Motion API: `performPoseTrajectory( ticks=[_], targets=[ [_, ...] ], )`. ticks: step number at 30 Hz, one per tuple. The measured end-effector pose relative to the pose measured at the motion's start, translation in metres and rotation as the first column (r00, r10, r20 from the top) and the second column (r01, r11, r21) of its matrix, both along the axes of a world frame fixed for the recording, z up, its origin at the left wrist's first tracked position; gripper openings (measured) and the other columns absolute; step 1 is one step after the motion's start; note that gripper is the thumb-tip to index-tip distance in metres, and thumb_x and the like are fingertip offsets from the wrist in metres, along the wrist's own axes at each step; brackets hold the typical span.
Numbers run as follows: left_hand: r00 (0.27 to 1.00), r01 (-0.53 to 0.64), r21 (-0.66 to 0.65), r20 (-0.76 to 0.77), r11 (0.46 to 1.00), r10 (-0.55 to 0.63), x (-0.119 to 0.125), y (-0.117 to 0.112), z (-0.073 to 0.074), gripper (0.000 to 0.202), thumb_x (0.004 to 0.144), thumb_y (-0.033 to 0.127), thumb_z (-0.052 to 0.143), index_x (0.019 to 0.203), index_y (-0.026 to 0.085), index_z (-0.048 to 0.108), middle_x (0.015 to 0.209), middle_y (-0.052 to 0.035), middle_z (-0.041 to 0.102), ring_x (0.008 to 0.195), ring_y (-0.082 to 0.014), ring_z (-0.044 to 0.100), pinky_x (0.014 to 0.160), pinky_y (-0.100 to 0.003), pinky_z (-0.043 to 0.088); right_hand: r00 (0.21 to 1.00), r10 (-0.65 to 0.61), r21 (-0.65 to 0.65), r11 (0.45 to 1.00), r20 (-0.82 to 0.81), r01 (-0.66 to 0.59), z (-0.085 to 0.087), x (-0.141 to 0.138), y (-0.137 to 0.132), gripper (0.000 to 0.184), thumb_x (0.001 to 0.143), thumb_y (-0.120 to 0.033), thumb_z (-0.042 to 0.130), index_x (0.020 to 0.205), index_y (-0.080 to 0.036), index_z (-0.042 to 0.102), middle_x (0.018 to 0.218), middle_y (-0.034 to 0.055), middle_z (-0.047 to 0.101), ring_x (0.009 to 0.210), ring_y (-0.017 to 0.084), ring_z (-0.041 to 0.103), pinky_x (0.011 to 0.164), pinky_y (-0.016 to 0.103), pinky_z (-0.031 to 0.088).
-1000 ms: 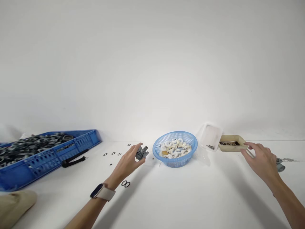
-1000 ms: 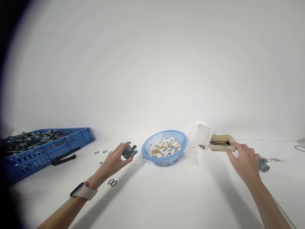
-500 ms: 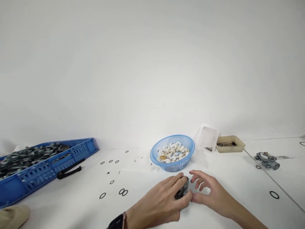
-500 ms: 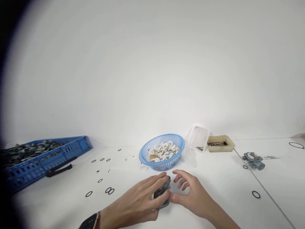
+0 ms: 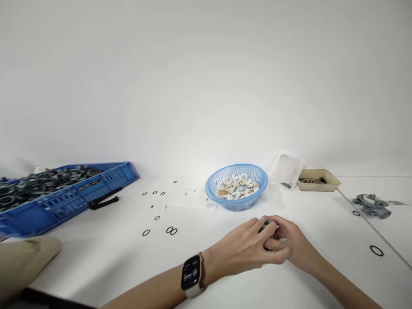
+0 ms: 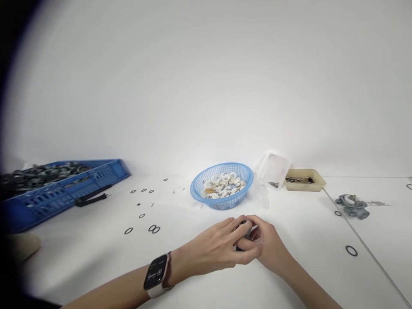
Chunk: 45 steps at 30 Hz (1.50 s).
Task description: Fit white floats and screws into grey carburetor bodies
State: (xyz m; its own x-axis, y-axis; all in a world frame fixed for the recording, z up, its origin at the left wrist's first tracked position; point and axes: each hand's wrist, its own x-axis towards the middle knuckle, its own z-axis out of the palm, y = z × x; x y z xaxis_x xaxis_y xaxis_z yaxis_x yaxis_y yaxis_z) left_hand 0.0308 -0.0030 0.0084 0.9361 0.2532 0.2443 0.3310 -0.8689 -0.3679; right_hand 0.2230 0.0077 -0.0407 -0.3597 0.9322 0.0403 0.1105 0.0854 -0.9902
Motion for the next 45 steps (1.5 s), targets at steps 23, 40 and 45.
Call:
performPoseTrajectory(
  ticks=[23, 40, 45],
  targets=[
    [0.589, 0.341, -0.886, 0.462, 0.314, 0.663, -0.035, 0.022, -0.044, 0.037, 0.079, 0.028, 0.079, 0.115, 0.025, 0.069, 0.109, -0.0034, 0.073, 0.099, -0.0248, 0.069, 0.097, -0.046, 0.052, 0.989, -0.013, -0.07, 0.998, -0.15, 0.002, 0.003, -0.001, -0.001, 0.051, 0.071, -0.048, 0.087, 0.112, -0.027, 0.065, 0.12, 0.0073, 0.069, 0.1, 0.026, 0.07, 0.091, 0.042, 0.056],
    [0.643, 0.18, -0.932, 0.355, 0.316, 0.679, -0.042, 0.023, -0.041, 0.036, 0.069, 0.031, 0.083, 0.095, 0.023, 0.06, 0.097, 0.0003, 0.063, 0.095, -0.0234, 0.054, 0.091, -0.038, 0.04, 0.91, 0.16, 0.06, 0.979, 0.382, -0.197, 0.017, 0.011, 0.002, 0.045, 0.08, -0.033, 0.073, 0.122, -0.027, 0.057, 0.121, 0.0044, 0.069, 0.113, 0.028, 0.063, 0.098, 0.042, 0.049],
    [0.668, 0.159, -0.935, 0.339, 0.317, 0.663, -0.039, 0.021, -0.035, 0.034, 0.069, 0.03, 0.082, 0.095, 0.022, 0.062, 0.097, -0.0002, 0.065, 0.094, -0.0237, 0.056, 0.087, -0.036, 0.041, 0.853, 0.127, 0.075, 0.979, 0.506, -0.19, 0.016, 0.011, 0.003, 0.046, 0.075, -0.03, 0.074, 0.119, -0.027, 0.06, 0.117, 0.0035, 0.071, 0.104, 0.028, 0.065, 0.089, 0.039, 0.052]
  ],
)
